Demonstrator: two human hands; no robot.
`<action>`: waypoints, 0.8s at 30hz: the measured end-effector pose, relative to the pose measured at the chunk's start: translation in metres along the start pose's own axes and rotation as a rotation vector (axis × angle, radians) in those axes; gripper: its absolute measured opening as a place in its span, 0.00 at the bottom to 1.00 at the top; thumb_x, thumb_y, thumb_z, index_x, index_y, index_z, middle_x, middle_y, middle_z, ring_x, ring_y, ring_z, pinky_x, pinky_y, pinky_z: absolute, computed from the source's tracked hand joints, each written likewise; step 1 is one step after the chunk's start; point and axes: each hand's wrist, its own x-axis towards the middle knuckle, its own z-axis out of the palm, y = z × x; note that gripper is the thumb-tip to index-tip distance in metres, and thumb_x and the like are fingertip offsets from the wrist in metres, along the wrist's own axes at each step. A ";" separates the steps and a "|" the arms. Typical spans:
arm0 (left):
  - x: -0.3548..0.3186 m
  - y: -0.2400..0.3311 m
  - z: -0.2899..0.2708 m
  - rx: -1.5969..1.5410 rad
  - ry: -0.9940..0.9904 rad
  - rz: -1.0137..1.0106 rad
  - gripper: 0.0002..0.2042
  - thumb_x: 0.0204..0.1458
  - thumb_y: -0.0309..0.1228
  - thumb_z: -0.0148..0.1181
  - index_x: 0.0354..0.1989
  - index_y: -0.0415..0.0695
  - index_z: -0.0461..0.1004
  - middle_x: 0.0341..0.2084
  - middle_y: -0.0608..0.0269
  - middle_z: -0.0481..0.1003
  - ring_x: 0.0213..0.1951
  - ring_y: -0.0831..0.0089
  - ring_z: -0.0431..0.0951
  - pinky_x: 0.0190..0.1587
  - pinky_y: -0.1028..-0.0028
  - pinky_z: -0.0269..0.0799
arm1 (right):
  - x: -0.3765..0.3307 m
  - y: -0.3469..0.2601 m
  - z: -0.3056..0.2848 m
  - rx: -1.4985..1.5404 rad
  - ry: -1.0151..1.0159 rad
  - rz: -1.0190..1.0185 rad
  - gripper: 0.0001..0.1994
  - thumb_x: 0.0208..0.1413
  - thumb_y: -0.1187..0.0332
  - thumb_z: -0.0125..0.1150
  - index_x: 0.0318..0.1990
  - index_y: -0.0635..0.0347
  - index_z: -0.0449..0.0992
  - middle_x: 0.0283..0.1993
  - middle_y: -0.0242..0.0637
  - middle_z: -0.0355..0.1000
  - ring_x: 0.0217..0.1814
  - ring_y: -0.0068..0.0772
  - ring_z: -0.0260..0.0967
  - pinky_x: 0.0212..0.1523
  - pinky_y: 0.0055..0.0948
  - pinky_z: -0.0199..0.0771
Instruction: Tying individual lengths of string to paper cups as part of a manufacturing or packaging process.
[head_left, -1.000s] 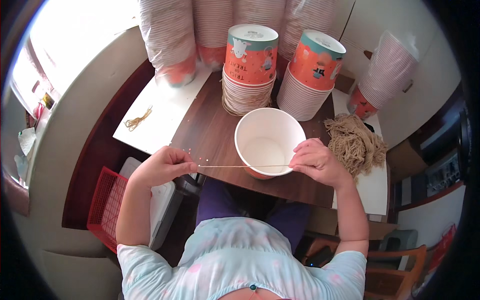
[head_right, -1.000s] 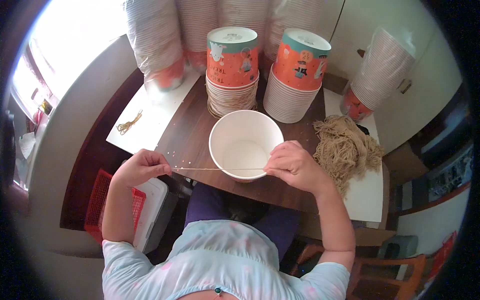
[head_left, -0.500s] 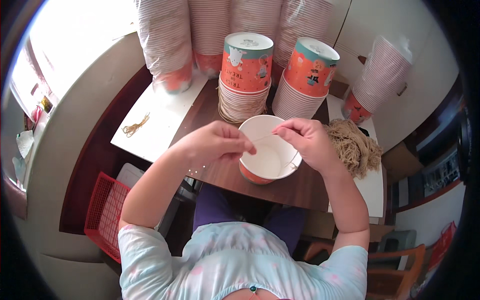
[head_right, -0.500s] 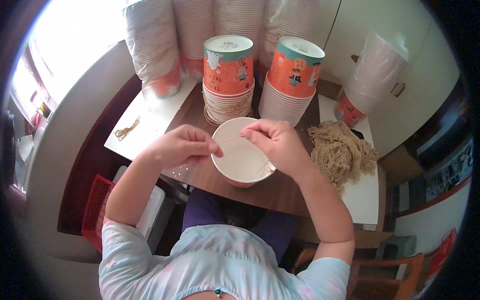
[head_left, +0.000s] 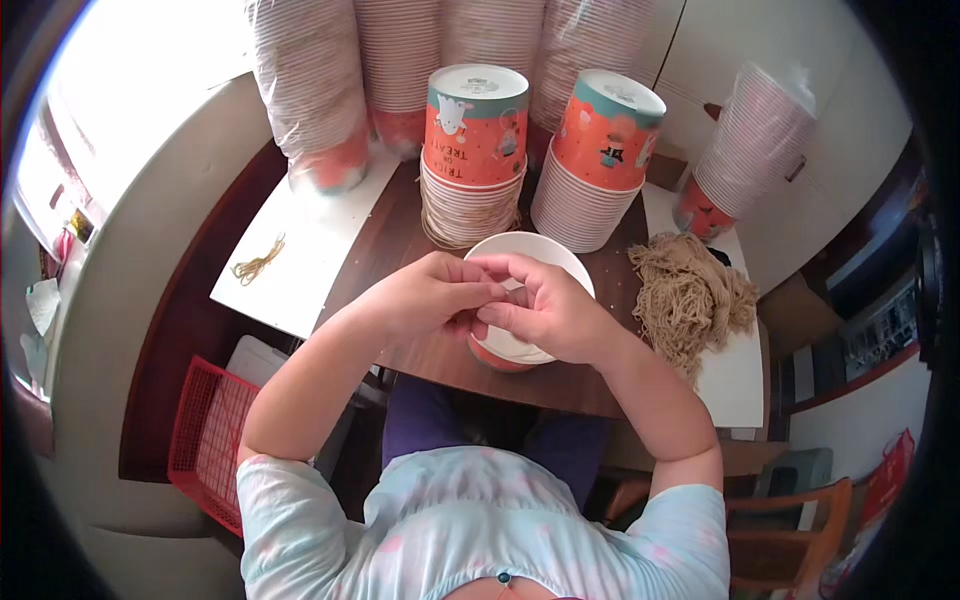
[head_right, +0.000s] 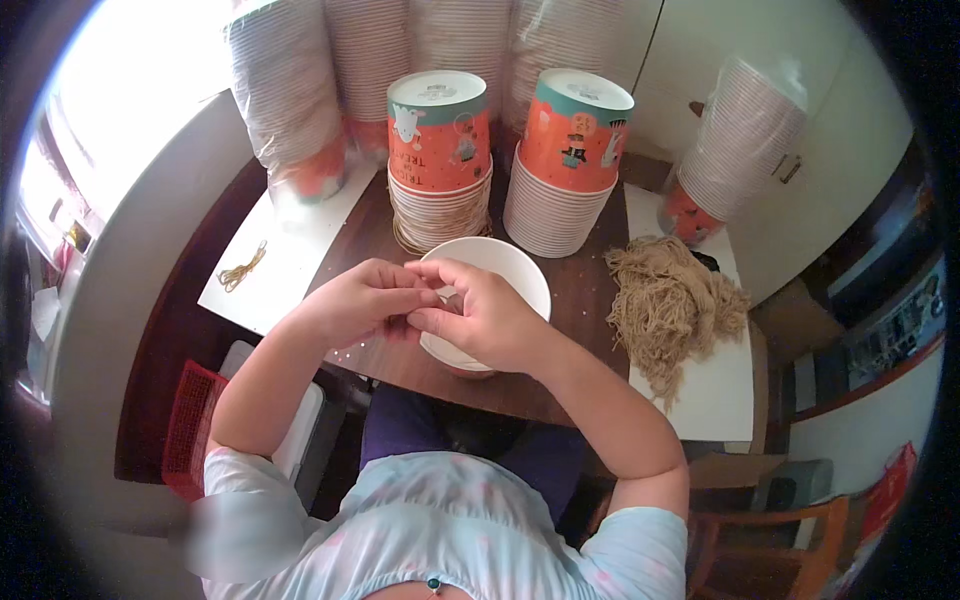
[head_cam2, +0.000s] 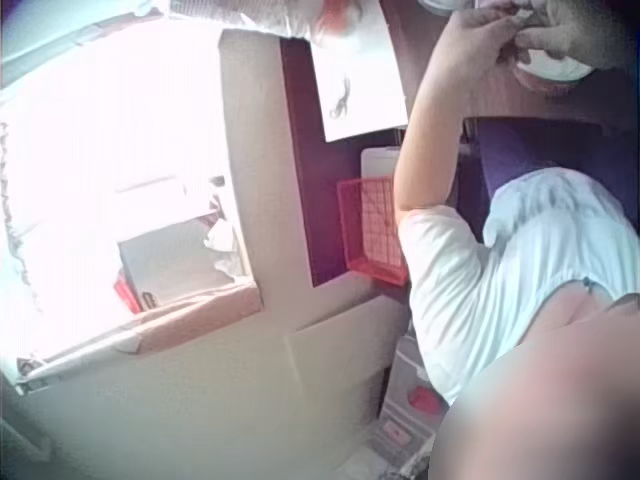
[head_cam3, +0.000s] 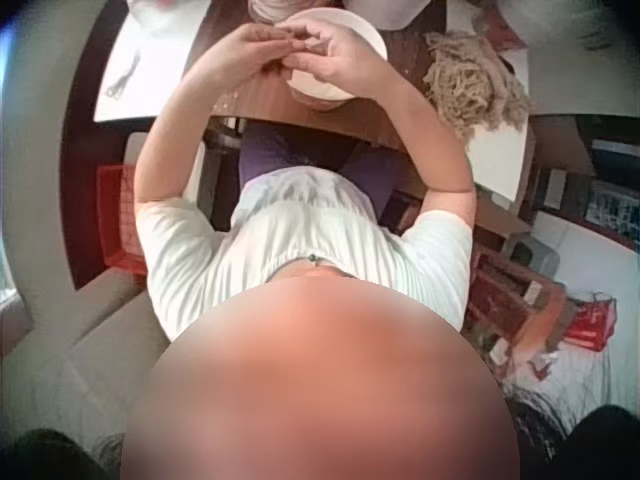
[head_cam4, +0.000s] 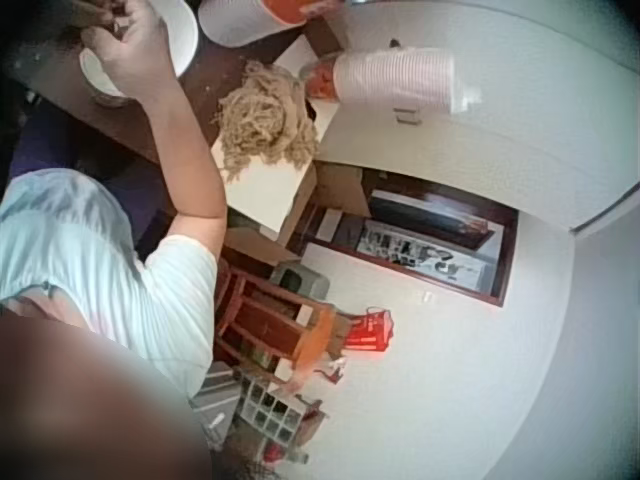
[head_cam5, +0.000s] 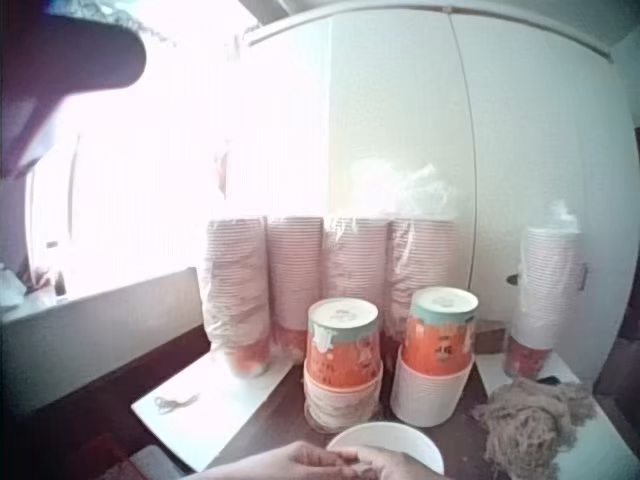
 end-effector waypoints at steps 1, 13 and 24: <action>-0.002 -0.001 -0.002 -0.118 -0.018 -0.048 0.12 0.58 0.36 0.53 0.35 0.38 0.76 0.23 0.64 0.75 0.25 0.82 0.72 0.28 0.81 0.65 | 0.000 0.002 0.001 -0.067 -0.004 -0.001 0.20 0.58 0.76 0.55 0.57 0.68 0.63 0.45 0.37 0.71 0.46 0.24 0.72 0.49 0.24 0.71; -0.012 -0.015 0.002 -0.013 0.112 0.049 0.09 0.56 0.31 0.57 0.35 0.36 0.77 0.24 0.65 0.76 0.26 0.83 0.73 0.30 0.83 0.68 | -0.015 0.006 0.006 -0.770 0.305 -0.394 0.07 0.49 0.75 0.62 0.36 0.60 0.78 0.28 0.37 0.71 0.29 0.33 0.72 0.30 0.27 0.71; -0.007 -0.026 0.007 0.741 0.469 0.364 0.11 0.43 0.23 0.64 0.36 0.35 0.77 0.29 0.63 0.74 0.25 0.80 0.71 0.28 0.79 0.68 | -0.021 0.014 -0.015 -1.082 0.329 -0.397 0.05 0.46 0.71 0.63 0.29 0.60 0.74 0.32 0.38 0.68 0.33 0.42 0.71 0.32 0.34 0.72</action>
